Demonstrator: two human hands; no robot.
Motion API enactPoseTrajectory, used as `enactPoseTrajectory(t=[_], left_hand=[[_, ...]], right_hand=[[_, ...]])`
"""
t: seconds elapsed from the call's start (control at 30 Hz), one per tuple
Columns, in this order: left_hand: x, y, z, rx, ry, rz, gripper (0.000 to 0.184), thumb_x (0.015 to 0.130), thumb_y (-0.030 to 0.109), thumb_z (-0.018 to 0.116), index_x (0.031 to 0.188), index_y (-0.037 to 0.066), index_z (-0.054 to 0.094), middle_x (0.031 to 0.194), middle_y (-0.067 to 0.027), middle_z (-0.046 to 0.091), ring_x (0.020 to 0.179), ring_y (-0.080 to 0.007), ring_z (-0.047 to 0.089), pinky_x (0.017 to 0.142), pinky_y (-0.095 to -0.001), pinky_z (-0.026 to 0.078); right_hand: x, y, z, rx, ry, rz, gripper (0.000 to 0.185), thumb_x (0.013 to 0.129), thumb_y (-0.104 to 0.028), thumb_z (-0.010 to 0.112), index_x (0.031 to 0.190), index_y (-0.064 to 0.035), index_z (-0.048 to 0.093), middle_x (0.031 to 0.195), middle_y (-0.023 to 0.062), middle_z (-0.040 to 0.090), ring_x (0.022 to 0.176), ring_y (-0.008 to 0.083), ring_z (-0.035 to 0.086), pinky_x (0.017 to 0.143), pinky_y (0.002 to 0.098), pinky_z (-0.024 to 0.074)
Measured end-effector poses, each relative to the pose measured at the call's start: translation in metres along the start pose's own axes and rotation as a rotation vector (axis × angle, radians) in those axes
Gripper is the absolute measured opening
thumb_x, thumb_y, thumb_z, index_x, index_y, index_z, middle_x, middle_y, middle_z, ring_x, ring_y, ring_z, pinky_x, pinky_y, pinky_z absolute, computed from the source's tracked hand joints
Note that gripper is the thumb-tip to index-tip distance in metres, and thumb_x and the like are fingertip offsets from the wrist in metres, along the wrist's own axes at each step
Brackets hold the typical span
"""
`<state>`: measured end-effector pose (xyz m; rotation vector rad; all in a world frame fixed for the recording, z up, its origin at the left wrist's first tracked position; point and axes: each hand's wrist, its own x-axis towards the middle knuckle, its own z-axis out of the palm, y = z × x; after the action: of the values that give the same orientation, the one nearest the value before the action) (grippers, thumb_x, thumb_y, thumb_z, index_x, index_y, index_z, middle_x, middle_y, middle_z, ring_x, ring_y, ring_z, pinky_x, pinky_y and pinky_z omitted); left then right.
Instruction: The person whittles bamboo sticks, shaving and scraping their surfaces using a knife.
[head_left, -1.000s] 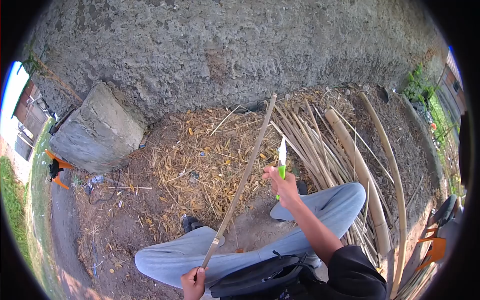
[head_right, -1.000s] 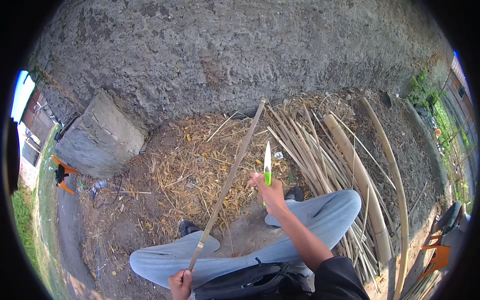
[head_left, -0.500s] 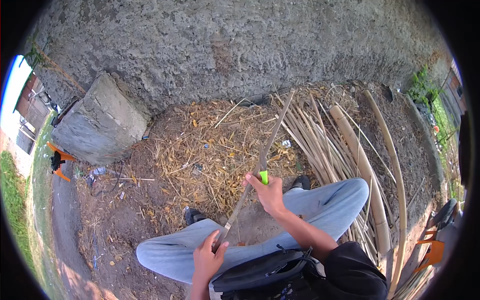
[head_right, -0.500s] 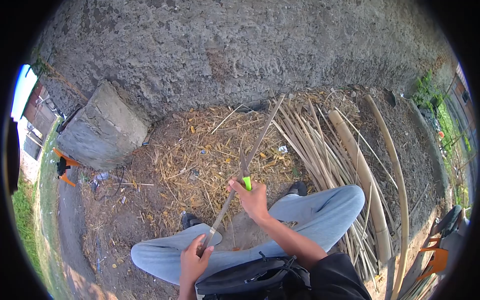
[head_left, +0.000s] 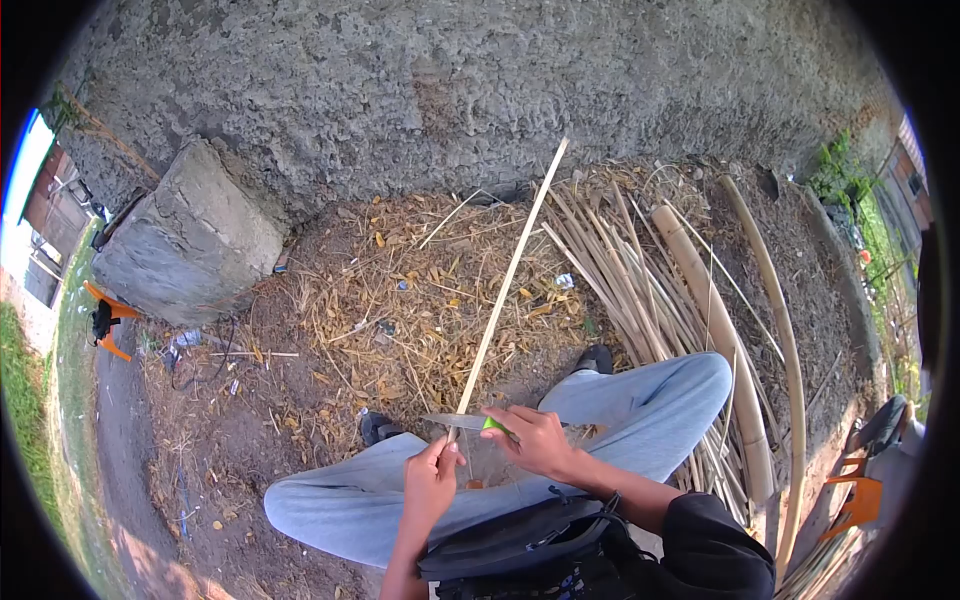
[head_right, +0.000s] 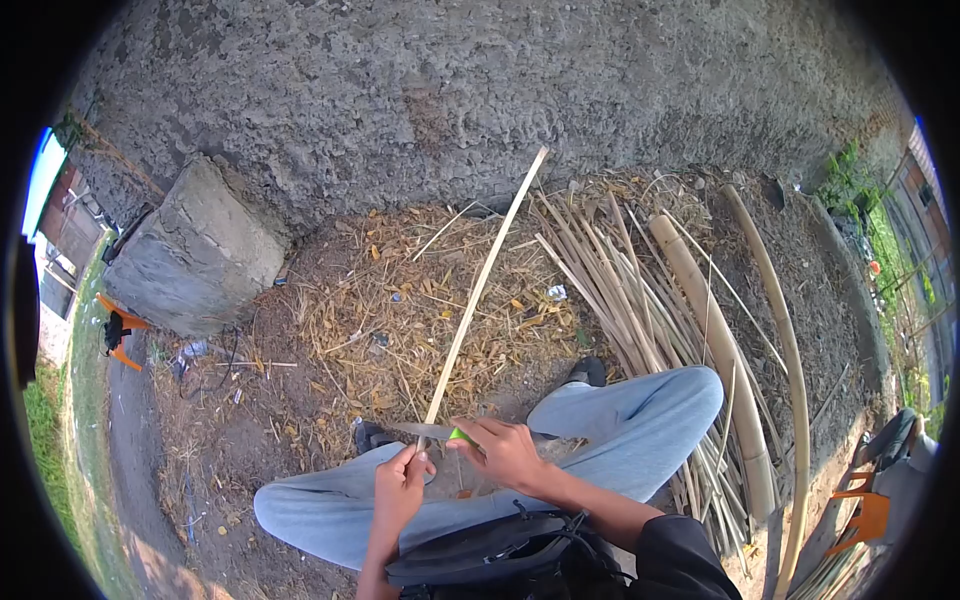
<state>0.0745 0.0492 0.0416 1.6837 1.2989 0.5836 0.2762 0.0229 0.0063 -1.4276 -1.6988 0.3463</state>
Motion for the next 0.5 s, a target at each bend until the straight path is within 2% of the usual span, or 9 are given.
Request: enactPoseTrajectory(t=[0.03, 0.1, 0.17, 0.23, 0.27, 0.33, 0.4, 0.5], left_hand=[[0.001, -0.005, 0.001, -0.011, -0.009, -0.024, 0.020, 0.099, 0.014, 0.057, 0.087, 0.000, 0.062, 0.060, -0.0080, 0.058, 0.049, -0.0107, 0.047, 0.050, -0.0314, 0.040], [0.000, -0.010, 0.006, -0.033, 0.016, -0.019, 0.019, 0.099, 0.014, 0.058, 0.089, -0.001, 0.064, 0.061, -0.0088, 0.059, 0.050, -0.0104, 0.047, 0.051, -0.0309, 0.040], [0.000, -0.012, 0.010, -0.054, 0.041, -0.010, 0.018, 0.098, 0.014, 0.058, 0.091, -0.001, 0.065, 0.063, -0.0095, 0.059, 0.051, -0.0101, 0.047, 0.051, -0.0304, 0.040], [0.001, -0.012, 0.013, -0.077, 0.196, 0.144, 0.018, 0.097, 0.014, 0.061, 0.101, -0.003, 0.068, 0.066, -0.0071, 0.059, 0.055, -0.0088, 0.047, 0.052, -0.0287, 0.040], [0.001, -0.011, 0.012, -0.077, 0.199, 0.148, 0.018, 0.097, 0.014, 0.061, 0.101, -0.003, 0.068, 0.066, -0.0071, 0.059, 0.055, -0.0088, 0.047, 0.052, -0.0287, 0.040], [0.001, -0.010, 0.010, -0.156, 0.159, 0.028, 0.026, 0.097, 0.014, 0.064, 0.114, -0.006, 0.067, 0.069, -0.0034, 0.059, 0.059, -0.0074, 0.048, 0.053, -0.0275, 0.041], [0.001, -0.016, 0.011, -0.172, 0.146, 0.010, 0.029, 0.097, 0.015, 0.065, 0.118, -0.006, 0.066, 0.069, -0.0012, 0.057, 0.058, -0.0063, 0.047, 0.053, -0.0267, 0.040], [0.001, -0.019, 0.013, -0.258, 0.133, -0.057, 0.033, 0.097, 0.016, 0.066, 0.123, -0.005, 0.065, 0.068, 0.0015, 0.055, 0.057, -0.0045, 0.045, 0.051, -0.0252, 0.039]], right_hand=[[-0.003, 0.001, 0.003, 0.002, -0.001, -0.001, 0.034, 0.090, -0.030, 0.073, 0.114, -0.0057, 0.070, 0.082, 0.0094, 0.070, 0.059, 0.0280, 0.065, 0.050, 0.0381, 0.0517], [-0.005, 0.001, 0.006, -0.062, 0.040, -0.036, 0.033, 0.087, -0.024, 0.076, 0.115, -0.0075, 0.071, 0.068, 0.0053, 0.059, 0.051, 0.0241, 0.058, 0.046, 0.0371, 0.0466], [-0.003, 0.001, 0.005, -0.059, 0.046, -0.036, 0.034, 0.086, -0.025, 0.077, 0.115, -0.0077, 0.071, 0.067, 0.0051, 0.058, 0.050, 0.0240, 0.057, 0.046, 0.0371, 0.0462], [0.000, -0.001, 0.003, -0.057, 0.053, -0.040, 0.034, 0.086, -0.027, 0.077, 0.114, -0.0079, 0.072, 0.066, 0.0049, 0.057, 0.049, 0.0238, 0.057, 0.045, 0.0370, 0.0458], [0.001, -0.002, 0.002, -0.073, 0.035, -0.028, 0.033, 0.087, -0.028, 0.076, 0.112, -0.0073, 0.072, 0.069, 0.0055, 0.061, 0.051, 0.0247, 0.059, 0.045, 0.0371, 0.0472], [0.001, -0.002, 0.004, -0.090, 0.021, -0.017, 0.032, 0.088, -0.030, 0.075, 0.110, -0.0067, 0.072, 0.072, 0.0061, 0.064, 0.052, 0.0255, 0.062, 0.044, 0.0371, 0.0485], [0.000, 0.001, 0.010, -0.049, 0.058, -0.025, 0.033, 0.087, -0.028, 0.076, 0.114, -0.0096, 0.072, 0.065, 0.0044, 0.056, 0.047, 0.0230, 0.054, 0.043, 0.0362, 0.0441], [-0.003, 0.001, 0.011, -0.064, 0.052, -0.038, 0.033, 0.087, -0.028, 0.076, 0.114, -0.0107, 0.072, 0.064, 0.0035, 0.055, 0.046, 0.0224, 0.054, 0.042, 0.0359, 0.0437]])
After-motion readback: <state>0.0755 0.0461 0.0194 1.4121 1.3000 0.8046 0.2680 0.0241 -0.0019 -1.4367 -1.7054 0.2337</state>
